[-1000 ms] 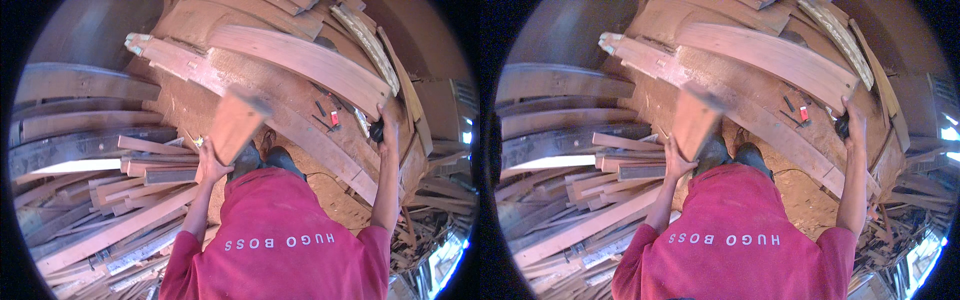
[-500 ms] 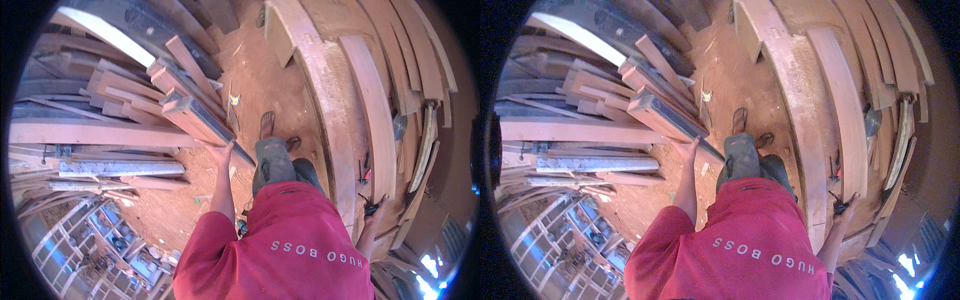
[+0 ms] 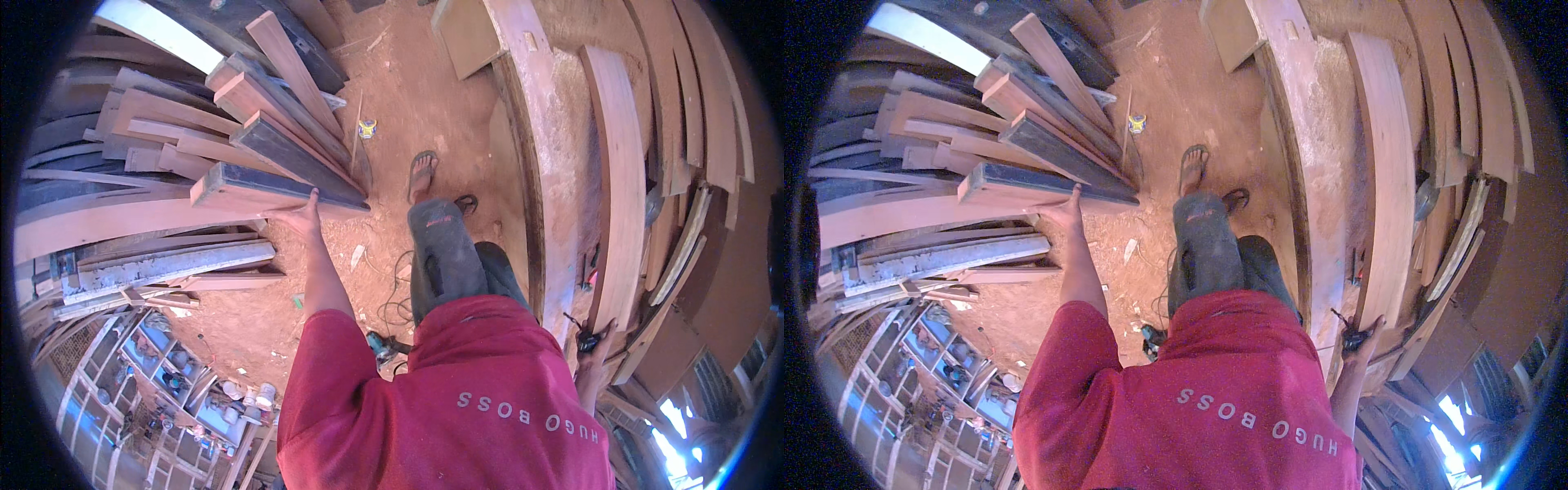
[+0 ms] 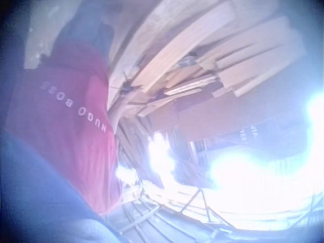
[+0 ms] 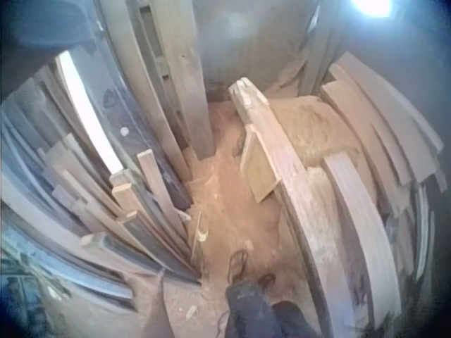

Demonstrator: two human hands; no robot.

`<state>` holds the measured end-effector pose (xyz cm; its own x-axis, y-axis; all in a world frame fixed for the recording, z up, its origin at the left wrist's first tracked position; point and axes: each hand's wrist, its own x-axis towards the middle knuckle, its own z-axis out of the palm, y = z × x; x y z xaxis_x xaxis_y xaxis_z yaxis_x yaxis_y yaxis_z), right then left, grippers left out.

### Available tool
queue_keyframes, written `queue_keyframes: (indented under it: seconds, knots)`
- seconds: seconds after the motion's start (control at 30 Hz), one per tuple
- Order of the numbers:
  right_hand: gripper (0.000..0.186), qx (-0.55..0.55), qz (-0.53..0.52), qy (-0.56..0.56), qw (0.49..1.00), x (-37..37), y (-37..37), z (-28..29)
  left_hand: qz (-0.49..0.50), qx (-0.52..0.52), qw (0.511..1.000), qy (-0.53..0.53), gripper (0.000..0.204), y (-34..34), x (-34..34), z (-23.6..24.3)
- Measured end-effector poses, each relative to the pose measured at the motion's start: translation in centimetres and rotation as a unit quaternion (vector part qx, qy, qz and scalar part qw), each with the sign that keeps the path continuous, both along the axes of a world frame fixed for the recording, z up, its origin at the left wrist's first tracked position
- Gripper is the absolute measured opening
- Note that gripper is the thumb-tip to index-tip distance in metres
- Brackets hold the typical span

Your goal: The person measures a wooden board with a tape measure and marks it using a pencil, then sits on the floor to remove and replace a circular saw blade using an allen key.

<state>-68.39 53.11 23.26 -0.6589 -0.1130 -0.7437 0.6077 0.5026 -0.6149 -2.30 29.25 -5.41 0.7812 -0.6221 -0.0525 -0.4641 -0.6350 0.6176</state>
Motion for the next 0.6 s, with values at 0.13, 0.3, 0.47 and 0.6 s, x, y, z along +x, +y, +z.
queue_keyframes:
  seconds: [0.13,0.3,0.47,0.6]
  knots:
    - [0.067,-0.022,0.009,-0.016,1.000,1.1,0.1,-0.7,0.036,0.067,0.997,0.004,0.142,-1.3,1.9,0.1]
    - [0.063,0.010,-0.012,0.022,1.000,2.8,0.3,-1.2,-0.100,0.061,0.993,0.000,0.099,-4.0,-4.4,1.8]
    - [0.053,-0.010,-0.035,0.057,0.998,4.1,1.0,-1.2,-0.353,0.077,0.886,0.290,0.051,-6.8,-26.7,4.2]
    - [0.045,-0.038,-0.034,0.073,0.996,4.8,1.8,-0.6,-0.358,0.135,0.690,0.614,0.063,-7.8,-47.4,9.3]
